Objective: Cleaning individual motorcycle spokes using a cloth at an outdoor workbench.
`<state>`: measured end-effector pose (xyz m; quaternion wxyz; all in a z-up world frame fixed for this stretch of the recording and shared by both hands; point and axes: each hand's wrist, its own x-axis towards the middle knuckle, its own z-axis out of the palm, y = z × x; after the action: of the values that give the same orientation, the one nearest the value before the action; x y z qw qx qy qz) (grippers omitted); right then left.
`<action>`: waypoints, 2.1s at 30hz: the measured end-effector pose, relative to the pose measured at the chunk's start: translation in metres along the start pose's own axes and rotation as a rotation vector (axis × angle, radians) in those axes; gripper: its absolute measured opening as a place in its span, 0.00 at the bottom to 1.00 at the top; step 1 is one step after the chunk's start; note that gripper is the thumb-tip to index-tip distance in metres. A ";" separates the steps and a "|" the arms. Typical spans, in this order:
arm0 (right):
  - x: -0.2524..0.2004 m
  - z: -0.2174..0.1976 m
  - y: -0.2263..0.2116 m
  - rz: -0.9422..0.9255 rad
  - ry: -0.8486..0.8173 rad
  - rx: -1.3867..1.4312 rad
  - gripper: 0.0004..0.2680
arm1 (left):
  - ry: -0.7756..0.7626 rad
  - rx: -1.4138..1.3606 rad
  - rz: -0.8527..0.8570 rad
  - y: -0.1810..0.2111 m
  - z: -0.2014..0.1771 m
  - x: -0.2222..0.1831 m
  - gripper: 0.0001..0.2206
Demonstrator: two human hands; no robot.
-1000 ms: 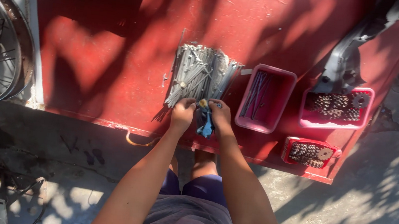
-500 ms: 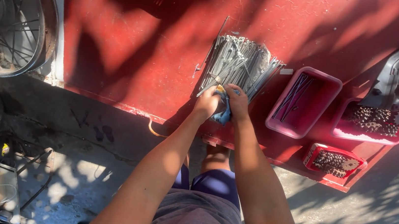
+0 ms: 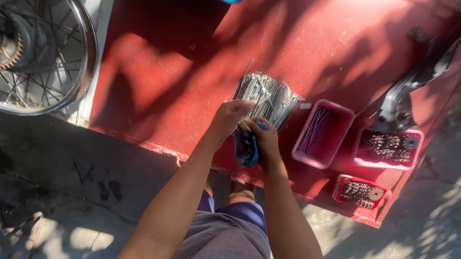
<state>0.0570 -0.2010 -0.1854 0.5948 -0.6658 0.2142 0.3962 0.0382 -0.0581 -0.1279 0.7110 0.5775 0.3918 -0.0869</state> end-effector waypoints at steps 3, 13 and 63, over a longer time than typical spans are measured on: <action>-0.035 0.008 -0.026 -0.074 -0.050 -0.110 0.08 | -0.079 0.261 0.276 0.008 -0.004 -0.012 0.10; -0.110 -0.004 -0.086 -0.444 -0.056 0.337 0.13 | 0.099 -0.125 0.475 0.065 -0.011 -0.086 0.05; -0.223 -0.024 -0.197 -1.176 0.011 -0.069 0.13 | -0.202 -0.305 0.263 0.164 0.072 -0.167 0.28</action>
<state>0.0805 -0.2259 0.1109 0.6914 -0.6940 -0.2009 0.0033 0.0517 -0.1252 0.1073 0.8309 0.4977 0.2484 0.0093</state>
